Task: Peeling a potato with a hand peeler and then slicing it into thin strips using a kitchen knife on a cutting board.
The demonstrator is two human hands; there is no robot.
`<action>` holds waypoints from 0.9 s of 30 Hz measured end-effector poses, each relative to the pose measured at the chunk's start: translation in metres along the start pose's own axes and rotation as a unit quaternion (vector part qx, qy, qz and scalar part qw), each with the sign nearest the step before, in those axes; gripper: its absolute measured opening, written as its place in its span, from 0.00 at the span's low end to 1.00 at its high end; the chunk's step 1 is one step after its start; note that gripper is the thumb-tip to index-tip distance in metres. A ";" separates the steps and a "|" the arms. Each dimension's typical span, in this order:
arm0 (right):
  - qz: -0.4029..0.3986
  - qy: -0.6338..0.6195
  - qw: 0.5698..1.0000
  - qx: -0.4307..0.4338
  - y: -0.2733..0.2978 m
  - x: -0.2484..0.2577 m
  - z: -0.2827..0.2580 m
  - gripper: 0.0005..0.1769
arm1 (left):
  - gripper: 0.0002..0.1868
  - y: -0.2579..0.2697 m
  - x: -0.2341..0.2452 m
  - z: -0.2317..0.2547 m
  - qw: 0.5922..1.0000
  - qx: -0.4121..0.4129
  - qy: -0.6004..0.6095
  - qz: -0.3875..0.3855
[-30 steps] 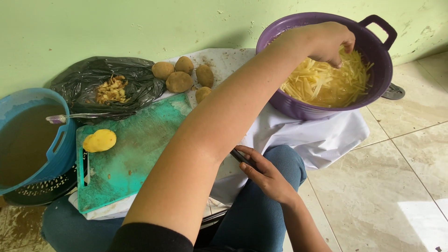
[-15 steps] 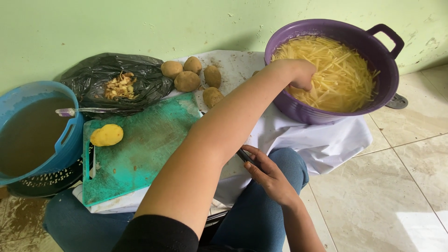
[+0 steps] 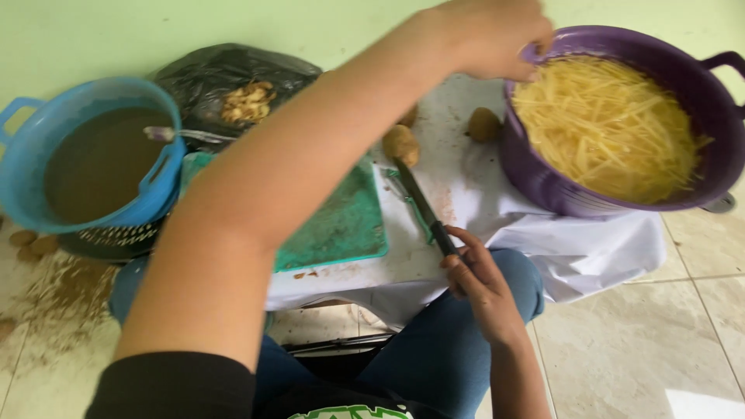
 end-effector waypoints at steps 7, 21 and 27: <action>0.034 0.008 0.999 -0.029 0.000 -0.030 -0.016 0.27 | 0.26 0.250 0.018 0.036 0.938 0.281 0.012 -0.201; -0.072 0.049 0.996 0.017 -0.016 -0.115 -0.011 0.26 | 0.30 0.444 -0.037 0.096 0.898 0.408 0.122 -0.109; -0.038 0.064 0.997 -0.010 -0.012 -0.124 -0.015 0.27 | 0.36 0.456 0.010 0.120 0.858 0.448 0.217 0.127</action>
Point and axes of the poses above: each hand's wrist, its own y-axis away from the middle knuckle, its own x-axis out of the back of the hand, z = x × y, the point moved 1 cm from there along -y, towards the middle knuckle, and after that the axes turned 13 degrees about -x, right-handed, at the moved point
